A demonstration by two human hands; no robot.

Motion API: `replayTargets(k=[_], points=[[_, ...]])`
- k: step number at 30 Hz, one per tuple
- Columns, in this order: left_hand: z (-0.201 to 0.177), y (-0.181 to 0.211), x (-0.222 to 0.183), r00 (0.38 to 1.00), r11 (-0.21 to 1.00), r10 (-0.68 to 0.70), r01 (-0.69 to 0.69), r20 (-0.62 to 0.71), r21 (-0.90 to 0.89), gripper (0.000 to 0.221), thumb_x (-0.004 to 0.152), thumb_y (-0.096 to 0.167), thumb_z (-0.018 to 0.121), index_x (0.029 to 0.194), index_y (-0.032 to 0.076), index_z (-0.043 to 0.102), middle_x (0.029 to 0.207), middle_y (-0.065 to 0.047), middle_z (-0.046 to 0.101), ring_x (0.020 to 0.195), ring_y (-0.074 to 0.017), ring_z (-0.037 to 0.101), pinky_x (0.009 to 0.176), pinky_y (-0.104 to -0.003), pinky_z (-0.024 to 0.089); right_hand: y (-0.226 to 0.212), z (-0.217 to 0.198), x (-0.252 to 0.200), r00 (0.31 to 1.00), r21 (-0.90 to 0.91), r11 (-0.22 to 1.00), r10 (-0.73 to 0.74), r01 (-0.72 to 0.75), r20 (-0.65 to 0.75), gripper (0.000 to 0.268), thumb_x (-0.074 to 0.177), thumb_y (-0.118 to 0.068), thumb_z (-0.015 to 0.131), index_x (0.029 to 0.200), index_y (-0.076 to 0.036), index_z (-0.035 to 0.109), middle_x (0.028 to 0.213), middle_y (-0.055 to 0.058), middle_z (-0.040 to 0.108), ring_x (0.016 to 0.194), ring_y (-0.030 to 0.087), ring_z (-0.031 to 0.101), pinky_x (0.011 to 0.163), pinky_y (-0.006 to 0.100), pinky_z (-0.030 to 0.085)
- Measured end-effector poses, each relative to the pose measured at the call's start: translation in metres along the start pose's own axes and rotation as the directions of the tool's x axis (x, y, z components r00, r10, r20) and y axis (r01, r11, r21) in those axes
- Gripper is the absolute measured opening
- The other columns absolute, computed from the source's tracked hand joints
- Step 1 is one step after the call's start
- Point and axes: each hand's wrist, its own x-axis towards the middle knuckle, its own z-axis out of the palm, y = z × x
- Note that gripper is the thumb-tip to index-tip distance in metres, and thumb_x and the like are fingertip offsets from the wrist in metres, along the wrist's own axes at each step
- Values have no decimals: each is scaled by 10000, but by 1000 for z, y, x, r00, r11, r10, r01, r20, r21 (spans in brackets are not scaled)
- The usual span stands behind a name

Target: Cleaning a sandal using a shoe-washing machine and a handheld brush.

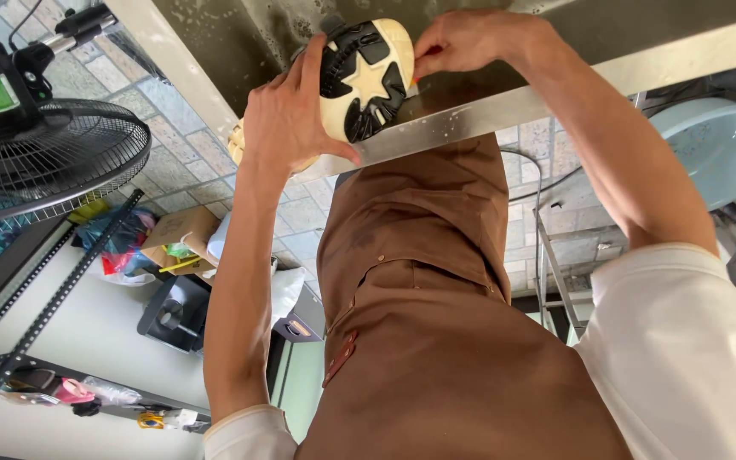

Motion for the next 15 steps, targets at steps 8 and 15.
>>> replayTargets(k=[8,15], points=[[-2,0,-4,999,1000,-30,30,32,-7,1254,508,414,1046,1467,23,339,1377,-188,618,1050,-404,686,826,-460,566,80,-1,2,999,0,999,-54,54,4,333,1033,-341,576,1313,-211,701,1152,11,762,870,194,701,857,376,545],[-4,27,-40,971,991,125,-112,-203,74,1050,598,282,970,1460,40,420,1431,-188,587,1166,-410,613,970,-504,527,160,11,28,994,-71,997,-42,34,-105,346,1010,-216,587,1324,-163,720,1024,103,788,823,279,698,792,421,569]])
